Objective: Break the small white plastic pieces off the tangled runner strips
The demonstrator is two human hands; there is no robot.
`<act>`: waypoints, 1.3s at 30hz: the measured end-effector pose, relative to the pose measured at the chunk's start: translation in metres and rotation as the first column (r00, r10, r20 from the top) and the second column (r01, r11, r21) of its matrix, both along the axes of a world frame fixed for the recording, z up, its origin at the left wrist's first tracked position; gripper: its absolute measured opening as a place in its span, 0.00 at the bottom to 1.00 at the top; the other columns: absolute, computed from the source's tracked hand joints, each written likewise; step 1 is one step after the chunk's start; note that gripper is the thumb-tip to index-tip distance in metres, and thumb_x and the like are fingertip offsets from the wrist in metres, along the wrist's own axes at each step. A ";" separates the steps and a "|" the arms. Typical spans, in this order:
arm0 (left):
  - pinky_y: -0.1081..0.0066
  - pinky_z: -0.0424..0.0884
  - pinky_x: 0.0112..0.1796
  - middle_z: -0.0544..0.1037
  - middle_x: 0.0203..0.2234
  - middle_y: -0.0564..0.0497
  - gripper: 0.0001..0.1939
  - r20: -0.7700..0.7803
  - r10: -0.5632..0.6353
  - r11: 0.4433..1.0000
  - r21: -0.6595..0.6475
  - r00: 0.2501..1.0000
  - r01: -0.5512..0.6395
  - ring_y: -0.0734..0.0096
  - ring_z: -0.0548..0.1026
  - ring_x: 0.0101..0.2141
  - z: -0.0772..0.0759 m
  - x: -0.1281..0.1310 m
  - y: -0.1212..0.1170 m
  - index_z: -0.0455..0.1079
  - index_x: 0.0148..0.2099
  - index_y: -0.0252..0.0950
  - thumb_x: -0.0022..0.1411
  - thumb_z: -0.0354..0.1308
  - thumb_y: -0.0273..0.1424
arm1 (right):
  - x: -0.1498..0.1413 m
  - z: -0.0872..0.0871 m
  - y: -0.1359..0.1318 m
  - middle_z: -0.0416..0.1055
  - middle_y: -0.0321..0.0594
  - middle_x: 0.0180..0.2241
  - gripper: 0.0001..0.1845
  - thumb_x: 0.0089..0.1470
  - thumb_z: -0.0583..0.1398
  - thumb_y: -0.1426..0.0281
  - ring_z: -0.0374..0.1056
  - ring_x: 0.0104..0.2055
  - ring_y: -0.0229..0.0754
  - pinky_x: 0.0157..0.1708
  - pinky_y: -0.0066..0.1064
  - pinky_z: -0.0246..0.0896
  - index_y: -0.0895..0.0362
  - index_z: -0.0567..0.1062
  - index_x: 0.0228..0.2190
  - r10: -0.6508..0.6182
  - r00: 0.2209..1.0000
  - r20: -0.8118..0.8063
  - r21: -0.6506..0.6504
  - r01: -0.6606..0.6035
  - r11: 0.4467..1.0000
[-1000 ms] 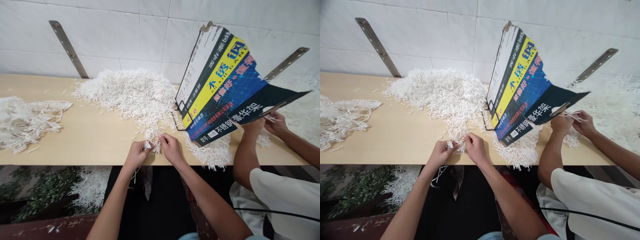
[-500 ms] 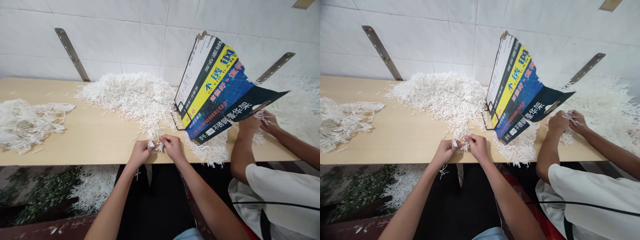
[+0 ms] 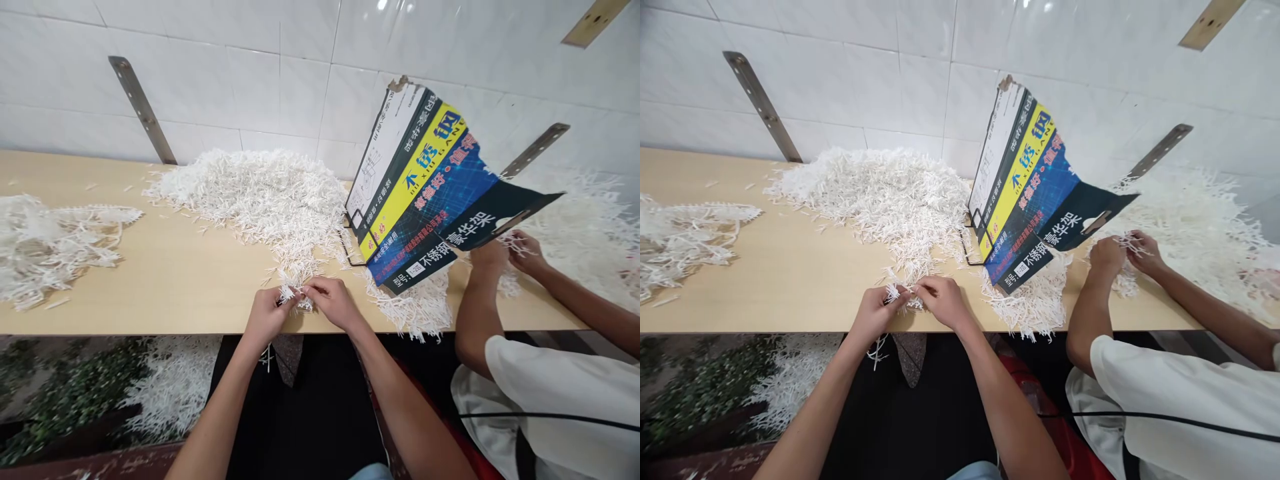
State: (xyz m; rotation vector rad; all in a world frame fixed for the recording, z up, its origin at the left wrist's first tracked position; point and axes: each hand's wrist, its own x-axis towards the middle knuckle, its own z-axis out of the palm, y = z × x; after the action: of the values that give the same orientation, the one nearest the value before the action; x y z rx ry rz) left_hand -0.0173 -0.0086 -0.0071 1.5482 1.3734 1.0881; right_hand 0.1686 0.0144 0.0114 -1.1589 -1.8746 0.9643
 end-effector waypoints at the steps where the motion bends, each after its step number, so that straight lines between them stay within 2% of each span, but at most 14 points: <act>1: 0.72 0.61 0.30 0.75 0.22 0.53 0.20 -0.006 -0.008 1.000 0.002 1.000 0.009 0.70 0.69 0.26 0.000 0.000 0.000 0.77 0.31 0.32 0.62 0.60 0.46 | 0.000 -0.002 0.001 0.76 0.37 0.28 0.15 0.64 0.59 0.61 0.70 0.33 0.42 0.35 0.31 0.60 0.55 0.80 0.30 -0.025 1.000 0.016 -0.006 0.025 1.000; 4: 0.72 0.57 0.28 0.70 0.17 0.54 0.19 -0.073 -0.049 0.999 0.014 0.996 0.050 0.72 0.65 0.23 0.001 0.000 -0.001 0.73 0.25 0.33 0.61 0.61 0.42 | 0.003 -0.011 0.008 0.68 0.34 0.22 0.17 0.63 0.58 0.60 0.62 0.26 0.39 0.28 0.30 0.55 0.55 0.75 0.26 -0.210 0.973 -0.094 -0.042 0.207 0.977; 6: 0.72 0.56 0.27 0.68 0.17 0.54 0.19 -0.087 -0.058 0.998 0.010 0.995 0.059 0.72 0.65 0.23 0.001 -0.001 -0.001 0.71 0.23 0.33 0.60 0.61 0.41 | 0.005 -0.016 0.013 0.64 0.33 0.22 0.19 0.65 0.55 0.57 0.57 0.22 0.37 0.24 0.29 0.53 0.54 0.72 0.27 -0.371 0.890 -0.265 -0.137 0.346 0.928; 8: 0.72 0.58 0.28 0.72 0.19 0.53 0.18 -0.050 -0.026 1.000 -0.003 0.998 0.026 0.71 0.67 0.24 0.000 -0.003 -0.001 0.73 0.25 0.33 0.60 0.61 0.42 | 0.006 -0.018 0.016 0.66 0.34 0.25 0.19 0.66 0.53 0.56 0.58 0.23 0.37 0.22 0.28 0.54 0.53 0.72 0.29 -0.435 0.829 -0.350 -0.195 0.390 0.900; 11: 0.71 0.63 0.31 0.77 0.23 0.51 0.18 -0.002 0.020 1.000 -0.012 1.000 -0.020 0.67 0.71 0.27 -0.002 -0.005 -0.002 0.76 0.29 0.32 0.60 0.62 0.43 | 0.004 -0.013 0.013 0.76 0.42 0.41 0.14 0.64 0.59 0.58 0.70 0.37 0.41 0.33 0.30 0.64 0.53 0.77 0.42 -0.291 0.918 -0.268 -0.053 0.288 0.956; 13: 0.70 0.63 0.31 0.77 0.23 0.51 0.18 -0.007 0.027 1.000 -0.007 1.000 -0.027 0.67 0.72 0.27 -0.003 -0.005 -0.002 0.78 0.31 0.32 0.60 0.62 0.43 | 0.003 -0.007 0.008 0.75 0.44 0.51 0.17 0.64 0.59 0.59 0.71 0.49 0.45 0.43 0.33 0.67 0.52 0.77 0.51 -0.164 0.965 -0.205 0.036 0.175 0.984; 15: 0.71 0.62 0.31 0.77 0.22 0.51 0.17 -0.002 0.042 0.999 0.005 0.999 -0.042 0.68 0.71 0.27 -0.004 -0.004 -0.002 0.78 0.32 0.32 0.61 0.62 0.43 | 0.002 -0.003 0.005 0.77 0.44 0.49 0.16 0.65 0.58 0.59 0.72 0.50 0.46 0.45 0.34 0.66 0.52 0.79 0.49 -0.059 0.985 -0.162 0.031 0.065 0.997; 17: 0.71 0.62 0.31 0.77 0.23 0.52 0.17 0.016 0.052 0.998 0.017 0.999 -0.052 0.69 0.70 0.26 -0.004 -0.003 -0.002 0.78 0.31 0.32 0.62 0.62 0.42 | 0.003 -0.004 0.004 0.79 0.40 0.37 0.13 0.64 0.60 0.60 0.73 0.41 0.45 0.40 0.32 0.65 0.54 0.82 0.39 0.004 0.995 -0.102 -0.021 -0.006 1.000; 20: 0.72 0.61 0.30 0.76 0.21 0.52 0.16 -0.005 0.011 1.000 0.019 1.000 -0.010 0.71 0.69 0.25 -0.001 0.000 -0.002 0.77 0.30 0.33 0.62 0.61 0.41 | 0.004 -0.009 0.005 0.72 0.36 0.25 0.14 0.62 0.61 0.61 0.68 0.29 0.40 0.31 0.30 0.59 0.56 0.78 0.28 -0.064 0.996 -0.063 -0.043 0.062 0.997; 25: 0.72 0.58 0.28 0.73 0.18 0.53 0.16 -0.107 -0.081 0.995 0.048 0.991 0.086 0.71 0.68 0.23 0.005 0.007 0.003 0.77 0.28 0.33 0.61 0.60 0.39 | 0.005 -0.015 0.004 0.66 0.33 0.23 0.18 0.64 0.58 0.59 0.62 0.26 0.37 0.27 0.29 0.55 0.56 0.73 0.27 -0.241 0.963 -0.120 -0.014 0.241 0.970; 32: 0.72 0.59 0.29 0.74 0.18 0.54 0.15 -0.080 -0.110 0.992 0.054 0.991 0.115 0.72 0.68 0.23 0.006 0.009 0.005 0.77 0.28 0.33 0.61 0.58 0.37 | 0.007 -0.021 0.005 0.61 0.32 0.21 0.19 0.61 0.61 0.54 0.57 0.23 0.36 0.22 0.27 0.52 0.55 0.73 0.27 -0.295 0.928 -0.230 -0.090 0.281 0.955; 34: 0.72 0.59 0.29 0.74 0.19 0.53 0.14 -0.056 -0.097 0.994 0.039 0.994 0.099 0.71 0.68 0.24 0.005 0.006 0.002 0.77 0.28 0.34 0.61 0.59 0.38 | 0.011 -0.025 0.009 0.59 0.31 0.21 0.19 0.61 0.62 0.53 0.55 0.22 0.36 0.21 0.27 0.53 0.54 0.72 0.28 -0.353 0.869 -0.347 -0.145 0.322 0.936; 37: 0.72 0.60 0.29 0.74 0.19 0.53 0.15 -0.010 -0.048 0.999 0.021 0.999 0.048 0.70 0.69 0.24 0.002 -0.002 -0.003 0.76 0.27 0.34 0.60 0.61 0.39 | 0.016 -0.029 0.016 0.59 0.29 0.21 0.19 0.63 0.59 0.52 0.52 0.20 0.34 0.20 0.27 0.52 0.53 0.69 0.28 -0.456 0.719 -0.525 -0.208 0.412 0.887; 39: 0.72 0.60 0.29 0.74 0.20 0.53 0.16 0.011 -0.006 1.000 0.021 1.000 0.006 0.70 0.69 0.24 0.000 -0.006 -0.004 0.77 0.28 0.34 0.60 0.61 0.41 | 0.016 -0.028 0.017 0.66 0.33 0.25 0.17 0.63 0.59 0.54 0.58 0.22 0.36 0.22 0.28 0.57 0.53 0.72 0.30 -0.429 0.769 -0.474 -0.156 0.406 0.900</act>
State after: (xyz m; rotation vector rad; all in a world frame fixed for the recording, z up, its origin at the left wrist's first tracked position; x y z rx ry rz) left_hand -0.0228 -0.0126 -0.0073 1.5582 1.3527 1.1095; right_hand 0.1842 0.0314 -0.0169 -1.1500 -1.1203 0.9362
